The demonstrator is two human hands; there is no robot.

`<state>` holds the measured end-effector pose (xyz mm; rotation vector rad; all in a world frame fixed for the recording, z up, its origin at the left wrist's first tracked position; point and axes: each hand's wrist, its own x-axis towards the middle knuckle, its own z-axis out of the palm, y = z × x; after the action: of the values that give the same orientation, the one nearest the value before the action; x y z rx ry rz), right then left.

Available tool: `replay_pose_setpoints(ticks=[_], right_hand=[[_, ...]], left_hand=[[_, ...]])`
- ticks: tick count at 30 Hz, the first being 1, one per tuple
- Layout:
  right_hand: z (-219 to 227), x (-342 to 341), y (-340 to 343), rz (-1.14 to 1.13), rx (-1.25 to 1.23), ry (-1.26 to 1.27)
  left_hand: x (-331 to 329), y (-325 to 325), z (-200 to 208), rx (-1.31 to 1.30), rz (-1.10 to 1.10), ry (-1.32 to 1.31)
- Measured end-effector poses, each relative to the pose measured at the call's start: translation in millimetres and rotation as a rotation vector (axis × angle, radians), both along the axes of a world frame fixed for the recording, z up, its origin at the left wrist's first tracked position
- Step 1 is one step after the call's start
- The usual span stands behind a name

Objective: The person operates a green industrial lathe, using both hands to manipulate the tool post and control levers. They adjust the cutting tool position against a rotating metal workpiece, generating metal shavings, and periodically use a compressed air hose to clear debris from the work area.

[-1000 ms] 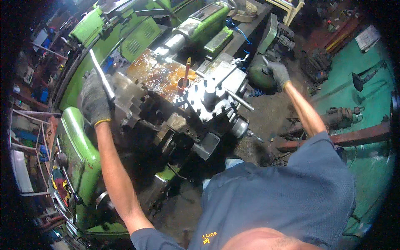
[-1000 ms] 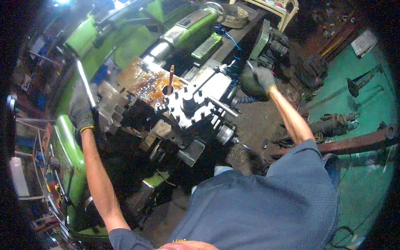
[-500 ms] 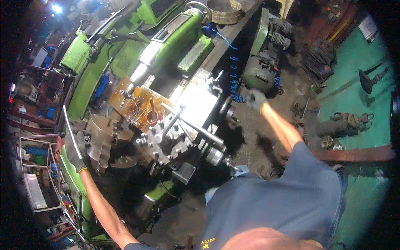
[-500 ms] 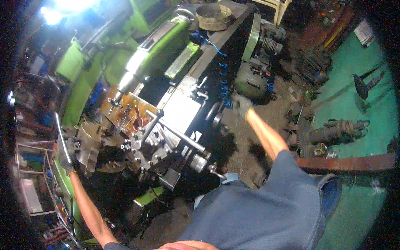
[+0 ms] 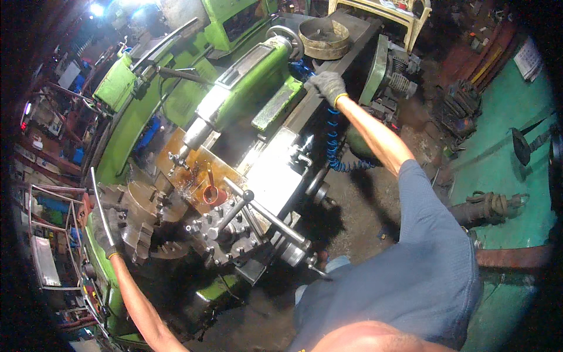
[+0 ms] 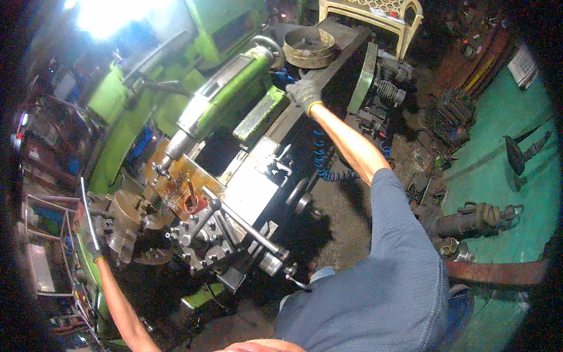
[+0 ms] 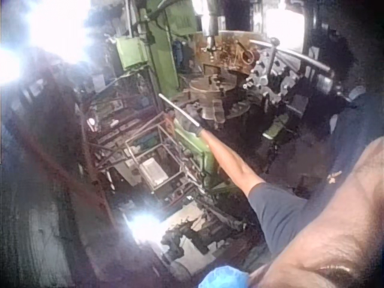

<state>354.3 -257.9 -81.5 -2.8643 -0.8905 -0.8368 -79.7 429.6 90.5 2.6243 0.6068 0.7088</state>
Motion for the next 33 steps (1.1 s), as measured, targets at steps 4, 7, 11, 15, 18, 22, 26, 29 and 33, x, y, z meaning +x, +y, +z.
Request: replay_pose_setpoints(ticks=[4, 7, 11, 15, 18, 22, 26, 29, 33], right_hand=[[23.1, -29.7, 97.4, 0.011, 0.882, 0.559], [53.5, -25.3, 144.3, 0.062, 0.694, 0.407], [71.0, 15.9, 182.1, 0.05, 0.632, 0.453], [78.9, 40.0, 225.0, -0.045, 0.481, 0.545], [76.3, 44.3, 247.5, -0.098, 0.346, 0.47], [81.9, 52.9, 261.4, -0.169, 0.223, 0.496], [82.6, 40.4, 267.0, -0.164, 0.634, 0.573], [82.1, 17.1, 277.7, -0.002, 0.824, 0.459], [75.8, 5.9, 282.4, 0.074, 1.022, 0.341]], left_hand=[[-21.3, 22.0, -9.3, 0.254, 0.01, -0.019], [-20.1, 23.8, -11.0, 0.302, 0.0, -0.021], [-10.5, 20.8, -9.2, 0.333, -0.007, -0.013], [-16.5, 27.9, -8.9, 0.334, 0.068, 0.082], [-17.9, 17.4, -9.8, 0.338, 0.037, 0.001], [-13.7, -3.7, -4.4, 0.338, -0.06, -0.102], [-19.3, 0.2, -0.5, 0.143, -0.065, -0.031], [-21.3, 4.9, -2.7, 0.225, -0.009, -0.018], [-10.2, -17.4, 12.7, 0.186, 0.027, 0.063]])
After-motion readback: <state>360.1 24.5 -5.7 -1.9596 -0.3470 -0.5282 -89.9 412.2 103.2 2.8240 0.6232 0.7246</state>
